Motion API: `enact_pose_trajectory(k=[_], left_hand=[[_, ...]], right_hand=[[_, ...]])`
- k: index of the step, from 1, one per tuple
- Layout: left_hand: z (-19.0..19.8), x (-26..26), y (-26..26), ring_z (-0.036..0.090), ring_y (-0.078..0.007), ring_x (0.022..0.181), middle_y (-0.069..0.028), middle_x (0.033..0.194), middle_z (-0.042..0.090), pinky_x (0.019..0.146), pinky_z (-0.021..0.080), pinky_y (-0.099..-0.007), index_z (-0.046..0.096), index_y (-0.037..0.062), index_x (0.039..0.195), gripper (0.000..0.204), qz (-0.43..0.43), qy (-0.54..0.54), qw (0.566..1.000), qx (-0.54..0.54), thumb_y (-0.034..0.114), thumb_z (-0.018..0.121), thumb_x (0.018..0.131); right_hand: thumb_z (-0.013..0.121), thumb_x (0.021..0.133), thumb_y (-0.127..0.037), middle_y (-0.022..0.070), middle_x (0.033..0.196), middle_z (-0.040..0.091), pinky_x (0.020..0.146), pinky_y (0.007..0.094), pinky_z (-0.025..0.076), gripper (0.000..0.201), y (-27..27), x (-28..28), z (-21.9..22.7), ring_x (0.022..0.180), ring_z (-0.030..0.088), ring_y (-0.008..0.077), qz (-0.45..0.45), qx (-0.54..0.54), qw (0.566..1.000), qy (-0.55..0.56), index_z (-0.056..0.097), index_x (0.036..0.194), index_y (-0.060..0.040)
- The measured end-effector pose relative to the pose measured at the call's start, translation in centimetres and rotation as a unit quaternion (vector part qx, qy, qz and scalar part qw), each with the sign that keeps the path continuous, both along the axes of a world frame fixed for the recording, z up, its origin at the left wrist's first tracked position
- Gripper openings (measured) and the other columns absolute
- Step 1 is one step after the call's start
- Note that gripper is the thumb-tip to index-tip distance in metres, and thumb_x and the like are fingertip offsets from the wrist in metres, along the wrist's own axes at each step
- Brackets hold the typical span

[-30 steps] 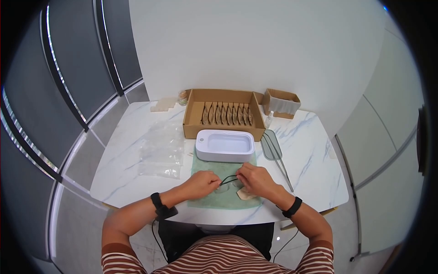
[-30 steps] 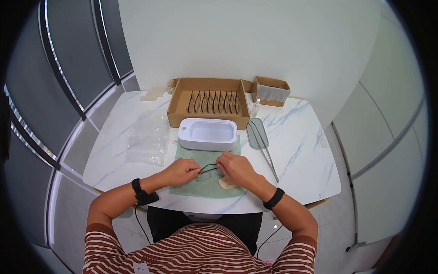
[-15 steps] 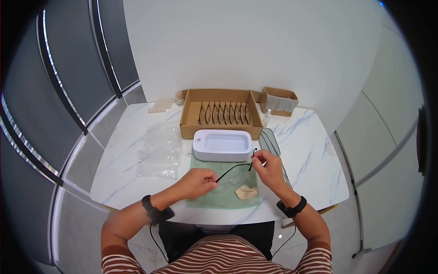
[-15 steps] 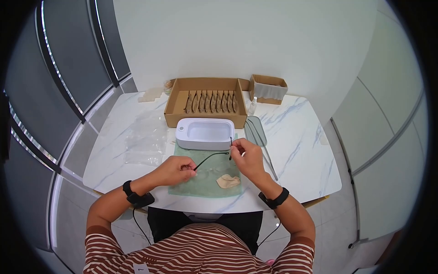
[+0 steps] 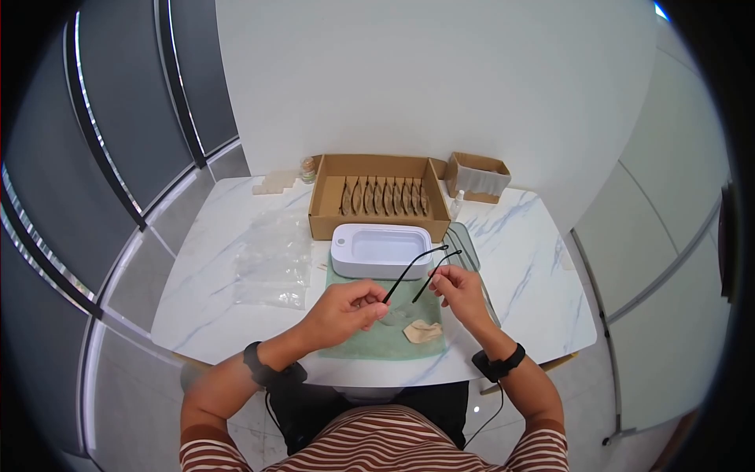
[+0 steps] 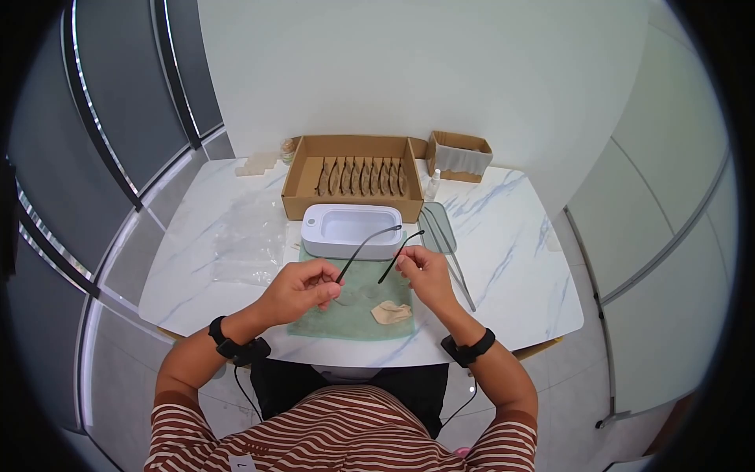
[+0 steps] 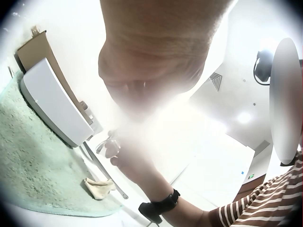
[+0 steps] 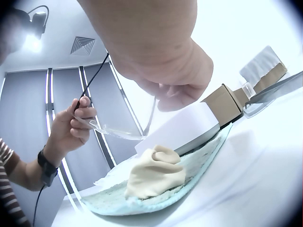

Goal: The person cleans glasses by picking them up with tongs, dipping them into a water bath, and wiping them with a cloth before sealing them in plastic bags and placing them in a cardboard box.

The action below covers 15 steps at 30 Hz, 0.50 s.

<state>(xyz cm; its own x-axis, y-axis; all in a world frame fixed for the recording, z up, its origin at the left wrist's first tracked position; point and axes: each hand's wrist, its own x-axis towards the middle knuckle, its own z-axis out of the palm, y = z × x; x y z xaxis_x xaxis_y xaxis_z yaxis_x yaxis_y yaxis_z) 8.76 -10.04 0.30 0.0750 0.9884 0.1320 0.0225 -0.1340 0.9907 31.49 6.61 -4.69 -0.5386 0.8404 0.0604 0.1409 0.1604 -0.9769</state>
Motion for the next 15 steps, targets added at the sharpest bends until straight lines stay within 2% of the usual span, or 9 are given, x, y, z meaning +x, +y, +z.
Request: enact_pose_trajectory(k=[4, 6, 7, 9, 10, 11, 13, 15], left_hand=[[1.1, 0.0, 0.1, 0.056, -0.0043, 0.071, 0.0003, 0.083, 0.062, 0.062, 0.049, -0.0225, 0.064, -0.0018, 0.107, 0.018, 0.019, 0.042, 0.999, -0.017, 0.015, 0.066, 0.099], [1.4, -0.1, 0.2, 0.057, -0.0043, 0.071, 0.0000, 0.083, 0.063, 0.063, 0.051, -0.0227, 0.065, -0.0020, 0.108, 0.019, 0.020, 0.046, 0.998, -0.021, 0.015, 0.066, 0.099], [1.5, -0.1, 0.3, 0.058, -0.0045, 0.071, -0.0002, 0.084, 0.064, 0.063, 0.053, -0.0231, 0.065, -0.0021, 0.108, 0.020, 0.019, 0.049, 0.998, -0.026, 0.016, 0.067, 0.099], [1.6, 0.0, 0.4, 0.058, -0.0047, 0.072, -0.0005, 0.084, 0.064, 0.063, 0.054, -0.0236, 0.065, -0.0022, 0.109, 0.021, 0.014, 0.051, 0.998, -0.031, 0.017, 0.067, 0.099], [1.7, 0.1, 0.5, 0.058, -0.0049, 0.072, -0.0006, 0.085, 0.064, 0.063, 0.054, -0.0236, 0.065, -0.0022, 0.109, 0.022, 0.018, 0.056, 0.998, -0.036, 0.017, 0.068, 0.099], [1.7, 0.2, 0.6, 0.059, -0.0050, 0.072, -0.0007, 0.085, 0.065, 0.062, 0.053, -0.0235, 0.065, -0.0023, 0.110, 0.023, 0.022, 0.060, 0.997, -0.041, 0.017, 0.068, 0.099], [1.7, 0.3, 0.8, 0.059, -0.0051, 0.072, -0.0008, 0.085, 0.065, 0.063, 0.054, -0.0235, 0.065, -0.0022, 0.110, 0.023, 0.018, 0.060, 0.997, -0.043, 0.018, 0.068, 0.099], [1.7, 0.4, 0.9, 0.059, -0.0051, 0.073, -0.0008, 0.086, 0.065, 0.063, 0.054, -0.0234, 0.065, -0.0022, 0.111, 0.024, 0.017, 0.060, 0.997, -0.044, 0.018, 0.068, 0.098]], right_hand=[[0.067, 0.095, -0.018, 0.0041, 0.081, 0.071, 0.059, 0.0276, 0.050, 0.022, -0.5, 1.5, -0.4, 0.068, 0.062, 0.0105, 0.004, 0.087, 0.994, -0.062, 0.072, 0.109, -0.0022], [0.071, 0.090, -0.015, 0.0071, 0.085, 0.069, 0.065, 0.0328, 0.052, 0.025, -0.9, 2.5, -0.7, 0.071, 0.065, 0.0192, 0.058, 0.252, 0.956, -0.141, 0.073, 0.113, -0.0040], [0.071, 0.090, -0.015, 0.0071, 0.085, 0.069, 0.065, 0.0328, 0.052, 0.025, -1.2, 2.7, -0.6, 0.071, 0.065, 0.0192, 0.057, 0.251, 0.956, -0.142, 0.073, 0.113, -0.0040], [0.074, 0.085, -0.013, 0.0088, 0.091, 0.067, 0.072, 0.0371, 0.053, 0.031, -2.7, 3.2, 0.4, 0.081, 0.067, 0.0256, 0.145, 0.329, 0.913, -0.193, 0.074, 0.116, -0.0097], [0.076, 0.084, -0.014, 0.0080, 0.096, 0.065, 0.076, 0.0395, 0.054, 0.031, -3.7, 3.0, 1.3, 0.088, 0.066, 0.0287, 0.171, 0.329, 0.906, -0.207, 0.075, 0.115, -0.0129], [0.076, 0.084, -0.014, 0.0080, 0.096, 0.065, 0.076, 0.0395, 0.054, 0.031, -4.0, 3.0, 1.3, 0.088, 0.066, 0.0287, 0.169, 0.328, 0.906, -0.207, 0.075, 0.115, -0.0129], [0.080, 0.080, -0.011, 0.0080, 0.095, 0.065, 0.075, 0.0364, 0.054, 0.035, -4.6, 3.1, 1.2, 0.085, 0.065, 0.0270, 0.222, 0.387, 0.862, -0.241, 0.076, 0.115, -0.0126], [0.080, 0.079, -0.011, 0.0075, 0.095, 0.064, 0.075, 0.0367, 0.054, 0.034, -4.4, 3.3, 0.1, 0.086, 0.065, 0.0269, 0.223, 0.394, 0.856, -0.250, 0.076, 0.113, -0.0126]])
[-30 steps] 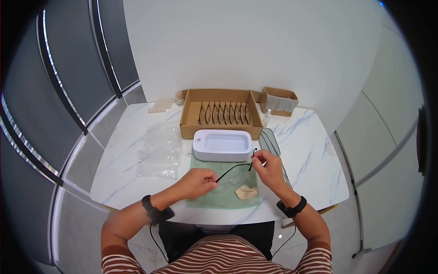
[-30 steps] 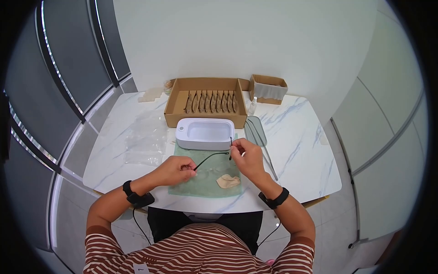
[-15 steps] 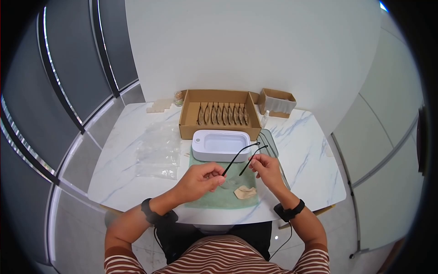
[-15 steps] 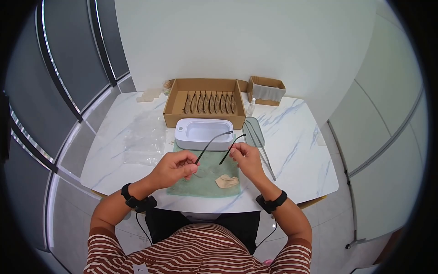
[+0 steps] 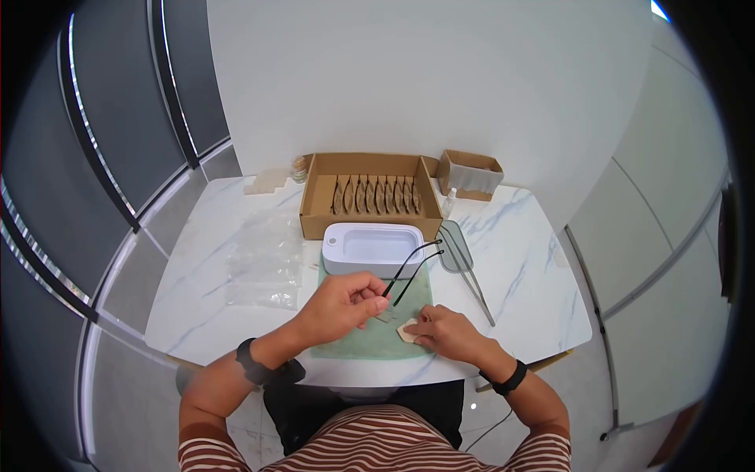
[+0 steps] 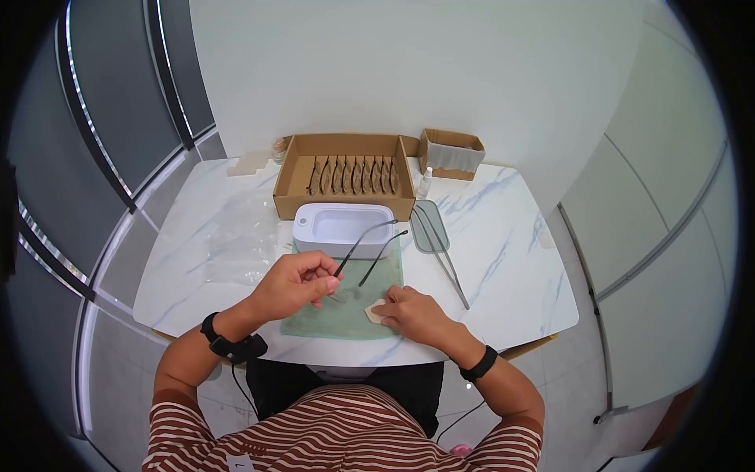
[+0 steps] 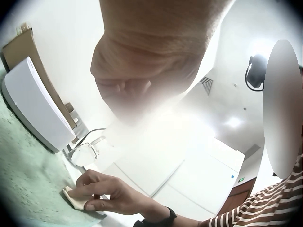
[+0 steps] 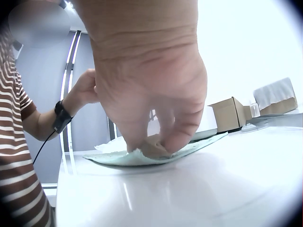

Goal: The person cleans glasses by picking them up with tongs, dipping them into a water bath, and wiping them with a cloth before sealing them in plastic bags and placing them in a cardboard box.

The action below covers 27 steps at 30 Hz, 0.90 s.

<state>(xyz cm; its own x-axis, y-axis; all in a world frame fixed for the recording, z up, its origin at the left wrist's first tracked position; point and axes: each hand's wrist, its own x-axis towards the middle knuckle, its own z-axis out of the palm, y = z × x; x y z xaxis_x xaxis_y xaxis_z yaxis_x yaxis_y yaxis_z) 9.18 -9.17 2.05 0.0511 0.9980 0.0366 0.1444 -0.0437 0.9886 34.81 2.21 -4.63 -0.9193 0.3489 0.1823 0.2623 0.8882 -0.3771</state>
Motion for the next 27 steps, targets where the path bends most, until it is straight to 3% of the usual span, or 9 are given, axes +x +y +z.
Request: enact_pose_trajectory(k=[5, 8, 10, 14, 18, 20, 27], left_hand=[[0.5, 0.4, -0.3, 0.059, -0.0034, 0.073, 0.0005, 0.087, 0.064, 0.064, 0.054, -0.0223, 0.065, -0.0011, 0.110, 0.018, -0.004, 0.003, 1.000, -0.003, 0.014, 0.067, 0.099], [-0.1, 0.3, -0.3, 0.058, -0.0046, 0.071, -0.0003, 0.084, 0.065, 0.062, 0.052, -0.0232, 0.066, -0.0016, 0.110, 0.021, -0.010, 0.001, 1.000, 0.002, 0.016, 0.068, 0.098], [0.0, 0.4, -0.4, 0.058, -0.0046, 0.071, -0.0002, 0.084, 0.065, 0.062, 0.052, -0.0230, 0.066, -0.0018, 0.110, 0.021, -0.007, -0.002, 1.000, -0.001, 0.016, 0.068, 0.098], [-0.2, 1.1, -0.2, 0.058, -0.0047, 0.070, -0.0010, 0.086, 0.067, 0.062, 0.051, -0.0225, 0.066, -0.0026, 0.111, 0.021, -0.009, -0.004, 1.000, -0.009, 0.014, 0.067, 0.098], [0.0, 1.9, 0.0, 0.058, -0.0049, 0.069, -0.0016, 0.087, 0.068, 0.062, 0.050, -0.0223, 0.068, -0.0025, 0.113, 0.022, -0.010, -0.031, 0.999, 0.006, 0.014, 0.067, 0.098], [0.0, 1.8, 0.0, 0.061, -0.0034, 0.078, -0.0006, 0.092, 0.068, 0.066, 0.053, -0.0221, 0.068, -0.0014, 0.117, 0.024, -0.027, 0.006, 1.000, -0.012, 0.015, 0.067, 0.099], [-0.3, 1.5, -0.3, 0.060, -0.0035, 0.074, -0.0004, 0.087, 0.068, 0.065, 0.053, -0.0221, 0.068, -0.0024, 0.114, 0.022, -0.003, 0.022, 0.999, -0.028, 0.014, 0.068, 0.099]], right_hand=[[0.080, 0.080, -0.011, 0.0082, 0.095, 0.064, 0.075, 0.0383, 0.054, 0.030, 1.2, 0.4, -1.1, 0.085, 0.065, 0.0271, 0.026, 0.011, 1.000, -0.012, 0.076, 0.110, -0.0109], [0.075, 0.084, -0.011, 0.0101, 0.092, 0.063, 0.071, 0.0391, 0.054, 0.022, 1.4, 0.5, -0.4, 0.080, 0.064, 0.0296, 0.010, -0.022, 0.999, 0.047, 0.075, 0.106, -0.0074], [0.075, 0.083, -0.007, 0.0109, 0.090, 0.062, 0.069, 0.0387, 0.054, 0.024, 0.8, 0.2, 1.0, 0.079, 0.065, 0.0294, -0.068, -0.045, 0.985, 0.150, 0.075, 0.107, -0.0057], [0.076, 0.081, -0.003, 0.0105, 0.091, 0.063, 0.068, 0.0376, 0.054, 0.027, -0.4, -1.2, 1.8, 0.080, 0.066, 0.0288, -0.095, -0.064, 0.974, 0.194, 0.074, 0.107, -0.0054], [0.075, 0.081, -0.005, 0.0082, 0.088, 0.060, 0.065, 0.0375, 0.054, 0.028, -0.8, -2.8, 0.1, 0.074, 0.065, 0.0273, -0.048, 0.026, 0.980, 0.191, 0.075, 0.108, -0.0075], [0.075, 0.081, -0.007, 0.0066, 0.084, 0.058, 0.061, 0.0377, 0.054, 0.026, -0.7, -3.2, -0.5, 0.073, 0.064, 0.0261, -0.072, 0.055, 0.983, 0.157, 0.076, 0.107, -0.0093], [0.075, 0.080, -0.011, 0.0056, 0.084, 0.058, 0.058, 0.0379, 0.053, 0.022, 0.2, -3.9, -0.2, 0.074, 0.065, 0.0254, -0.103, 0.118, 0.975, 0.155, 0.074, 0.102, -0.0117]])
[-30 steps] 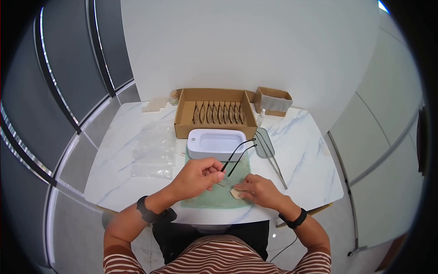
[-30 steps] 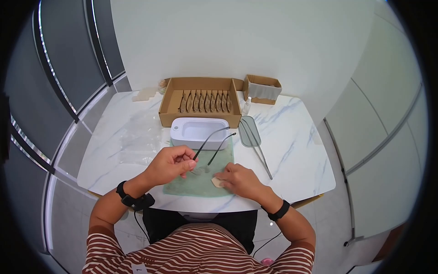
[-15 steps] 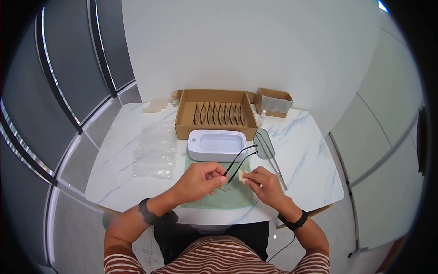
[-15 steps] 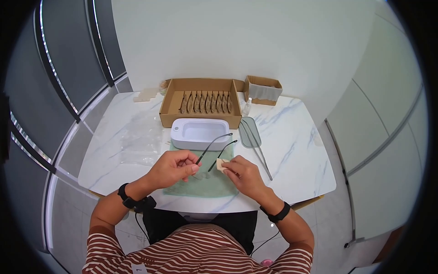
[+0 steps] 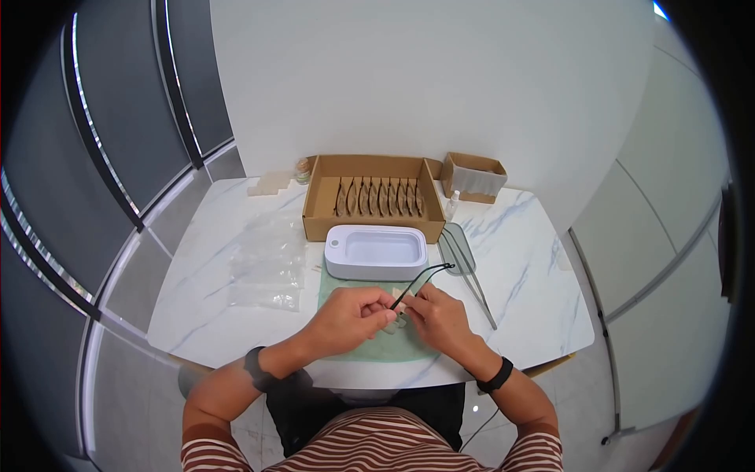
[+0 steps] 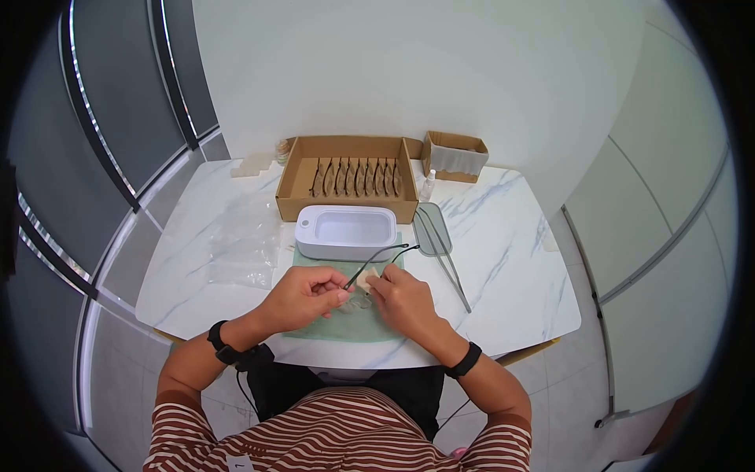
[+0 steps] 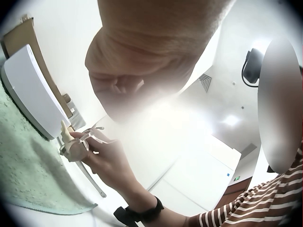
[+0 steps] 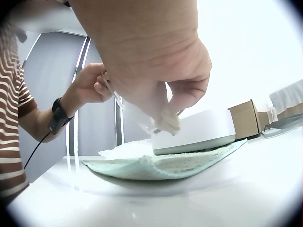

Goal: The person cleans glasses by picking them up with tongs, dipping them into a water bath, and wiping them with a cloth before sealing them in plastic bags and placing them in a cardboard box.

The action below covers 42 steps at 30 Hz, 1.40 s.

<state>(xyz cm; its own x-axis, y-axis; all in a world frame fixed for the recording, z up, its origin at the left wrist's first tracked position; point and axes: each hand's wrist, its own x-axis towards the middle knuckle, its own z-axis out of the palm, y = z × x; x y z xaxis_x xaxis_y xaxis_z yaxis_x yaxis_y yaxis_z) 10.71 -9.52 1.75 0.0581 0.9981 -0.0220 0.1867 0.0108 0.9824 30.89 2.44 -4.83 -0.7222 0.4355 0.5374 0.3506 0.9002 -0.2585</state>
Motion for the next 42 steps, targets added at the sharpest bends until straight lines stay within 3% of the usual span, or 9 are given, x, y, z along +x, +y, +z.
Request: enact_pose_trajectory(k=[6, 15, 21, 23, 27, 31, 33, 37, 42], left_hand=[[0.8, 0.1, -0.2, 0.059, -0.0040, 0.069, -0.0004, 0.081, 0.066, 0.063, 0.053, -0.0226, 0.068, -0.0035, 0.110, 0.019, -0.009, 0.022, 1.000, -0.010, 0.011, 0.065, 0.099], [1.0, -0.4, -0.4, 0.059, -0.0047, 0.067, -0.0005, 0.079, 0.065, 0.063, 0.052, -0.0226, 0.069, -0.0041, 0.110, 0.020, 0.017, 0.028, 0.999, 0.004, 0.011, 0.066, 0.099], [0.9, -0.4, -0.1, 0.055, -0.0048, 0.066, -0.0003, 0.078, 0.064, 0.062, 0.047, -0.0225, 0.069, -0.0048, 0.109, 0.019, 0.018, 0.060, 0.997, 0.034, 0.010, 0.065, 0.099], [1.0, -0.2, 0.0, 0.055, -0.0053, 0.068, -0.0009, 0.078, 0.064, 0.063, 0.047, -0.0232, 0.067, -0.0042, 0.109, 0.018, 0.035, 0.115, 0.988, 0.096, 0.009, 0.067, 0.097], [0.7, 0.6, 0.4, 0.056, -0.0065, 0.069, -0.0017, 0.079, 0.063, 0.065, 0.047, -0.0234, 0.063, -0.0021, 0.106, 0.017, 0.058, 0.120, 0.984, 0.115, 0.008, 0.070, 0.095], [-1.2, 1.6, 1.2, 0.055, -0.0083, 0.068, -0.0023, 0.079, 0.062, 0.064, 0.047, -0.0241, 0.060, -0.0001, 0.102, 0.016, 0.067, 0.101, 0.980, 0.160, 0.008, 0.072, 0.094], [-1.3, 2.0, 1.3, 0.055, -0.0088, 0.068, -0.0031, 0.078, 0.062, 0.064, 0.047, -0.0249, 0.060, 0.0002, 0.100, 0.015, 0.064, 0.104, 0.977, 0.173, 0.009, 0.072, 0.094], [-0.9, 2.0, 1.1, 0.056, -0.0143, 0.067, -0.0075, 0.077, 0.061, 0.063, 0.047, -0.0296, 0.062, 0.0003, 0.095, 0.012, 0.070, 0.164, 0.965, 0.192, 0.008, 0.071, 0.093], [-0.7, 1.3, 0.7, 0.058, -0.0247, 0.068, -0.0123, 0.082, 0.063, 0.064, 0.048, -0.0331, 0.064, -0.0003, 0.095, 0.010, 0.053, 0.205, 0.951, 0.224, 0.006, 0.070, 0.091]], right_hand=[[0.075, 0.081, -0.012, 0.0058, 0.084, 0.058, 0.057, 0.0389, 0.053, 0.018, 1.3, 0.3, 0.9, 0.074, 0.066, 0.0261, -0.038, 0.024, 0.998, -0.039, 0.073, 0.098, -0.0115], [0.076, 0.083, -0.006, 0.0066, 0.086, 0.062, 0.058, 0.0383, 0.052, 0.015, 4.2, 3.1, 4.0, 0.069, 0.065, 0.0280, -0.133, 0.034, 0.987, 0.085, 0.074, 0.097, -0.0087], [0.071, 0.091, -0.004, 0.0065, 0.088, 0.062, 0.054, 0.0265, 0.047, 0.021, 4.7, 4.9, 4.4, 0.067, 0.061, 0.0128, -0.102, -0.086, 0.963, 0.233, 0.073, 0.111, -0.0010], [0.070, 0.095, -0.010, 0.0032, 0.089, 0.062, 0.053, 0.0226, 0.046, 0.020, 3.0, 4.9, 4.9, 0.070, 0.060, 0.0088, -0.104, -0.304, 0.890, 0.325, 0.072, 0.112, 0.0018], [0.069, 0.098, -0.017, 0.0025, 0.091, 0.070, 0.055, 0.0217, 0.048, 0.027, 0.1, 4.3, 3.9, 0.074, 0.063, 0.0077, -0.003, -0.519, 0.798, 0.306, 0.070, 0.119, 0.0005], [0.065, 0.099, -0.017, 0.0053, 0.093, 0.072, 0.058, 0.0228, 0.050, 0.031, -2.2, 2.0, 3.2, 0.075, 0.067, 0.0101, 0.026, -0.606, 0.752, 0.258, 0.067, 0.122, 0.0027], [0.064, 0.100, -0.016, 0.0060, 0.097, 0.071, 0.059, 0.0231, 0.052, 0.030, -2.7, 1.1, 2.8, 0.075, 0.067, 0.0112, 0.077, -0.701, 0.660, 0.259, 0.065, 0.123, 0.0023], [0.063, 0.100, -0.017, 0.0065, 0.099, 0.070, 0.061, 0.0232, 0.054, 0.025, -1.9, 0.7, 2.1, 0.074, 0.066, 0.0119, 0.148, -0.748, 0.575, 0.296, 0.065, 0.118, 0.0011], [0.062, 0.100, -0.015, 0.0078, 0.101, 0.071, 0.062, 0.0245, 0.055, 0.026, -0.5, 1.6, 2.8, 0.075, 0.066, 0.0126, 0.174, -0.742, 0.550, 0.342, 0.063, 0.121, 0.0019]])
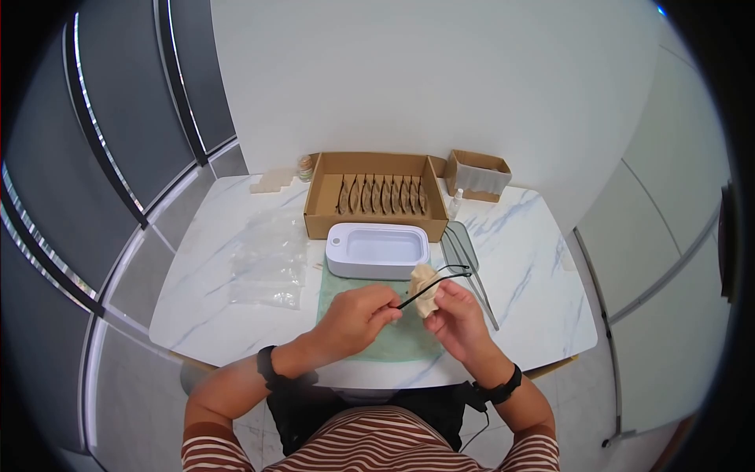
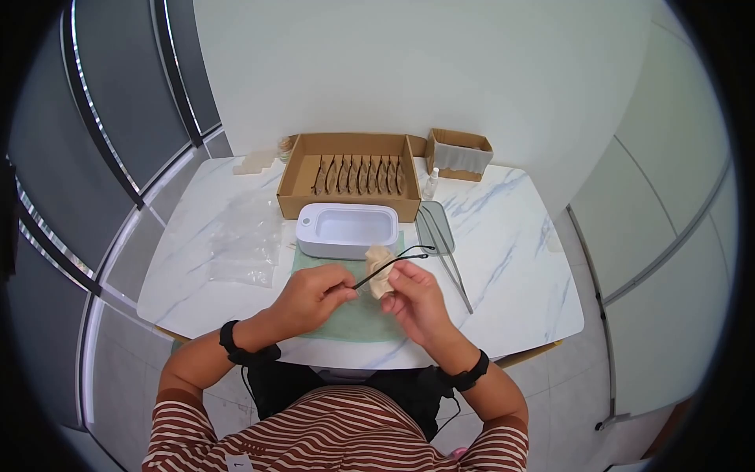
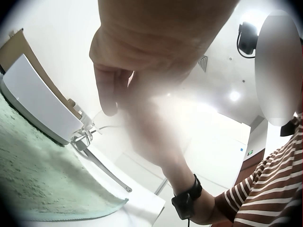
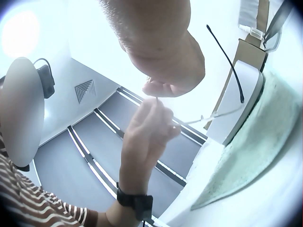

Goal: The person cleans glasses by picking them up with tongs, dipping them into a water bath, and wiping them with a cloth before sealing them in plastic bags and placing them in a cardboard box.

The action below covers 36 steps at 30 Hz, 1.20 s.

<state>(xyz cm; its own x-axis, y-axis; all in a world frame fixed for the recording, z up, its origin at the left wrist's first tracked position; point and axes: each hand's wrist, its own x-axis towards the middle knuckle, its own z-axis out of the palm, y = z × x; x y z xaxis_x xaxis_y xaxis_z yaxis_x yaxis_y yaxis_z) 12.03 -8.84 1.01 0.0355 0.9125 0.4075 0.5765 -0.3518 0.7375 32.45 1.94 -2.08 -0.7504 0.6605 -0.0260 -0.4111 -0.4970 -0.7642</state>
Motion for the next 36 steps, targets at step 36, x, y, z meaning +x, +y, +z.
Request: enact_pose_trajectory(k=[36], left_hand=[[-6.6, -4.6, -3.3, 0.066, -0.0313, 0.078, -0.0144, 0.089, 0.064, 0.071, 0.053, -0.0384, 0.068, 0.0014, 0.096, 0.011, 0.038, 0.059, 0.994, -0.082, 0.008, 0.072, 0.088]], right_hand=[[0.062, 0.082, -0.006, 0.0089, 0.094, 0.059, 0.073, 0.0394, 0.057, 0.032, 2.0, -4.2, -4.2, 0.084, 0.067, 0.0286, 0.030, 0.782, 0.492, -0.381, 0.075, 0.111, -0.0096]])
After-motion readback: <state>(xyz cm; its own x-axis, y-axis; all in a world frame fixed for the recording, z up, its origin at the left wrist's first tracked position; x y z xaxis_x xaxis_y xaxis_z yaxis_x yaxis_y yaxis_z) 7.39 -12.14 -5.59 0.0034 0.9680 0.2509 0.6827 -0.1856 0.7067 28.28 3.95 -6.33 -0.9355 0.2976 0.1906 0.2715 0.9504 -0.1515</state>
